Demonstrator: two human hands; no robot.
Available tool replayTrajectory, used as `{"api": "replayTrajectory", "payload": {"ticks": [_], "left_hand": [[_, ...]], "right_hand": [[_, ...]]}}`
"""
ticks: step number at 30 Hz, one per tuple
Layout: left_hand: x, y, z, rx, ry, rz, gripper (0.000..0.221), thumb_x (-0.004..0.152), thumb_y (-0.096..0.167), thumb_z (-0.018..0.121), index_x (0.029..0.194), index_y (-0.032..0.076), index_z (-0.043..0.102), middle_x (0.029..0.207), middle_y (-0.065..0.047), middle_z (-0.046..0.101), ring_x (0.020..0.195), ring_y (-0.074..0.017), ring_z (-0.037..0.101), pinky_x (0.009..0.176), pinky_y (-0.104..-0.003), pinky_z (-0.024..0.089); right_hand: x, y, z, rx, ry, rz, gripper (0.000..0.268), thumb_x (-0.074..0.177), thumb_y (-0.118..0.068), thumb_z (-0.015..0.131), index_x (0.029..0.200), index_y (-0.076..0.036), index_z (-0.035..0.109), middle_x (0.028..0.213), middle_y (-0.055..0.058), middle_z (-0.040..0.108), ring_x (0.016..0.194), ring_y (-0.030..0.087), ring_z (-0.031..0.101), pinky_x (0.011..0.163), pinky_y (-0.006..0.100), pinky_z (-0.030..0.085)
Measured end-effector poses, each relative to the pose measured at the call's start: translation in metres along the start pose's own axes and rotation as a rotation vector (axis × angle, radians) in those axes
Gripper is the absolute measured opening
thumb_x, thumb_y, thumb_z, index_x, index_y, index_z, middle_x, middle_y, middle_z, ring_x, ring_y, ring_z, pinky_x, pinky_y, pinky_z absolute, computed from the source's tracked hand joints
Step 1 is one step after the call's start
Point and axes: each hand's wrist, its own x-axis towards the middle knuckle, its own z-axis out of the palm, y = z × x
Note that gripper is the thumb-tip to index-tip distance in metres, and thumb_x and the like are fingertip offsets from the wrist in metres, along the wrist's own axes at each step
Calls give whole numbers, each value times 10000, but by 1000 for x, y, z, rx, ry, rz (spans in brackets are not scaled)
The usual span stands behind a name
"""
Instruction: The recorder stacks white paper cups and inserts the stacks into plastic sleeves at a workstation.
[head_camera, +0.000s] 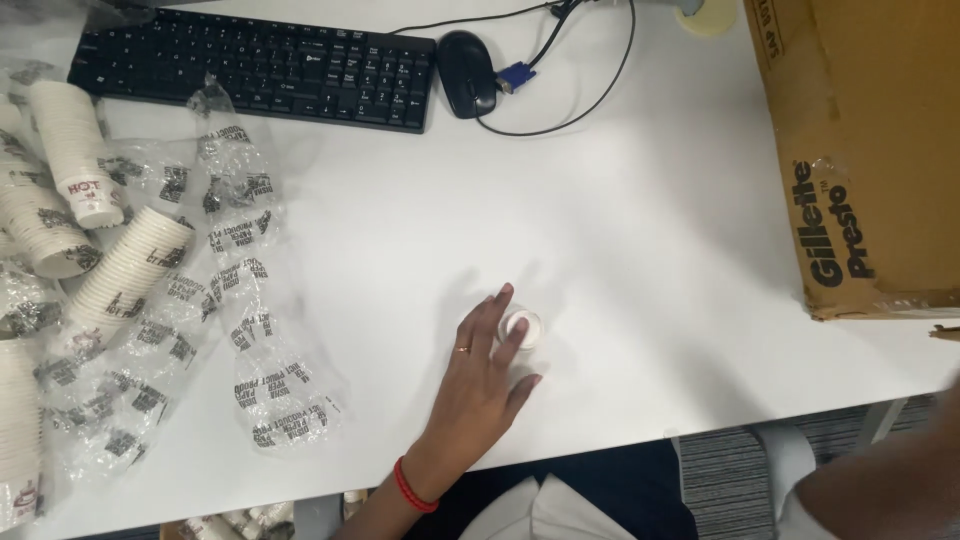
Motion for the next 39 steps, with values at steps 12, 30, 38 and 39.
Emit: {"api": "replayTrajectory", "payload": {"ticks": [12, 30, 38, 39], "left_hand": [[24, 7, 10, 259, -139, -17, 568, 893, 291, 761, 1404, 110, 589, 1641, -190, 186, 1501, -475, 169, 1176, -673, 240], [16, 15, -2, 241, 91, 35, 457, 909, 200, 777, 1326, 69, 645, 1605, -268, 208, 1507, -484, 157, 1203, -678, 207], [11, 18, -3, 174, 110, 55, 448, 910, 180, 769, 1328, 89, 634, 1604, -236, 259, 1509, -458, 195, 1195, -679, 225], [11, 19, -3, 160, 113, 62, 448, 907, 173, 767, 1326, 85, 634, 1594, -225, 275, 1503, -454, 206, 1192, -676, 230]], "right_hand": [[25, 108, 48, -621, -288, 105, 207, 1155, -99, 587, 1278, 64, 620, 1084, 186, 689, 862, 249, 700, 669, 344, 575], [118, -168, 47, -711, 52, -616, 188, 914, -114, 698, 1044, -128, 832, 773, -38, 549, 801, 84, 519, 1082, 400, 274], [108, -171, 57, -685, 22, -657, 113, 947, -125, 715, 1021, -117, 799, 783, -24, 513, 833, 103, 537, 1110, 401, 294], [106, -170, 58, -687, 4, -669, 64, 927, -125, 708, 963, -127, 760, 775, -17, 502, 835, 111, 545, 1119, 408, 294]]}}
